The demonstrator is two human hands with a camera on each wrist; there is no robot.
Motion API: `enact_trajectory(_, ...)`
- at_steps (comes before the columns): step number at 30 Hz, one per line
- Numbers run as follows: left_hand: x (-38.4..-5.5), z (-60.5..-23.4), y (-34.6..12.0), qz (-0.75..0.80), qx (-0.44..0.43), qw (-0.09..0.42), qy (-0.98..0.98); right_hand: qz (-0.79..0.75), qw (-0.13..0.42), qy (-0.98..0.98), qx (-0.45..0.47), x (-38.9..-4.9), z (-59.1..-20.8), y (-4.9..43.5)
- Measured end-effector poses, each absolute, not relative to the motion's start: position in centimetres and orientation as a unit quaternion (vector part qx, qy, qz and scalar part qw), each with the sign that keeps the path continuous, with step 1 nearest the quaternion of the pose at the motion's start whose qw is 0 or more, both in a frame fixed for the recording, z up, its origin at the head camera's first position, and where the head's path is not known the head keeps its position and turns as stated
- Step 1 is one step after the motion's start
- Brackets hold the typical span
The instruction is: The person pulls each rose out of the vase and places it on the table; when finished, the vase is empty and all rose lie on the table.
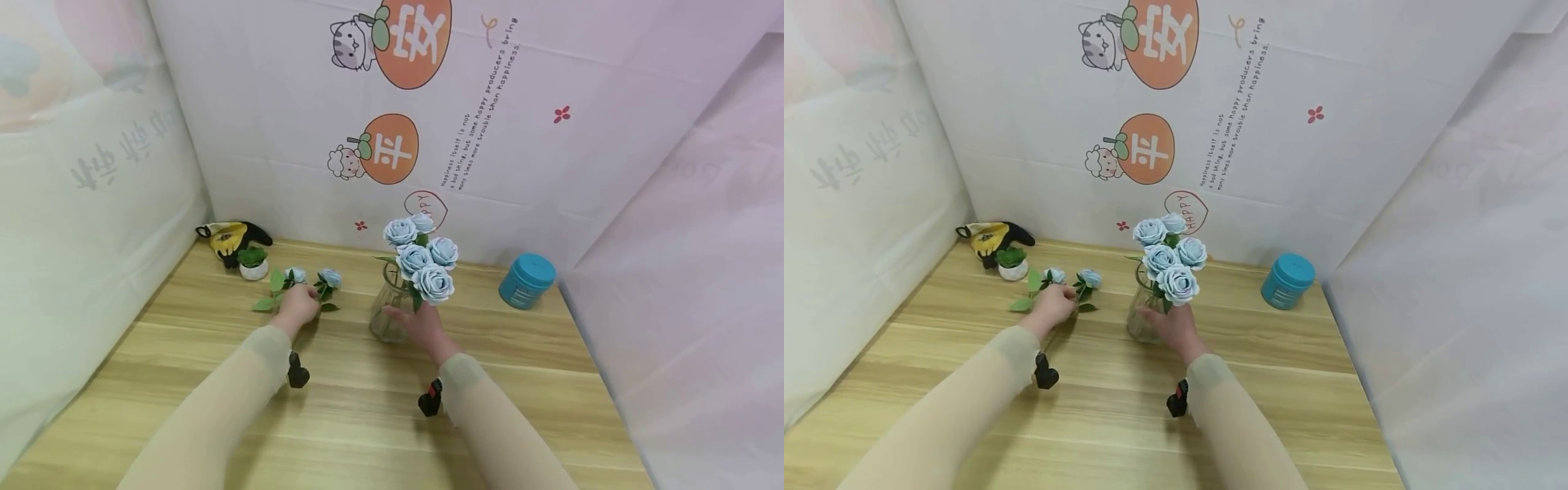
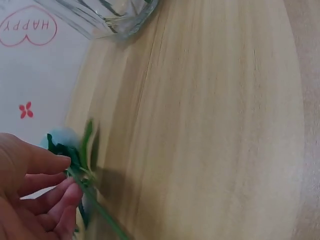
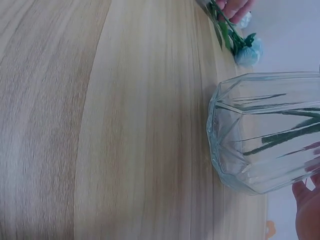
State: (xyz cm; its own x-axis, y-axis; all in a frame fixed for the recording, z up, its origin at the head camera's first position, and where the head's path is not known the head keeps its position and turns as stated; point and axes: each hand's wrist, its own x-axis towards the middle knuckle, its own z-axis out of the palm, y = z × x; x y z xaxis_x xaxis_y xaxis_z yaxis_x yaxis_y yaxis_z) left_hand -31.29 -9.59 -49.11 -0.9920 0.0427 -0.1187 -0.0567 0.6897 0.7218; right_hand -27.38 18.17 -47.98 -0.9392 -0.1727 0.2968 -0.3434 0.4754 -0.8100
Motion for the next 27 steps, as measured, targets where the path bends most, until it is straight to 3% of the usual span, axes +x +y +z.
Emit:
enact_trajectory(4, -30.9, -47.5, -8.1, 0.383, 0.018, 0.017, 0.923, 0.496, 0.092, -0.848, 0.161, -27.3, -48.0, 18.7)
enact_trajectory(10, -30.1, -42.5, -3.3, 0.5, 0.105, -0.056, 0.858, 0.499, 0.118, -0.833, 0.208, -27.1, -47.7, 19.1)
enact_trajectory(15, -30.2, -39.3, 0.1, 0.558, 0.165, -0.039, 0.812, 0.517, 0.104, -0.824, 0.206, -26.6, -46.6, 19.0)
enact_trajectory(21, -31.1, -38.4, 2.3, 0.551, 0.175, 0.001, 0.816, 0.522, 0.109, -0.819, 0.211, -25.8, -45.3, 18.6)
enact_trajectory(27, -30.8, -38.7, 3.2, 0.568, 0.165, -0.017, 0.806, 0.52, 0.081, -0.832, 0.177, -25.2, -45.1, 18.6)
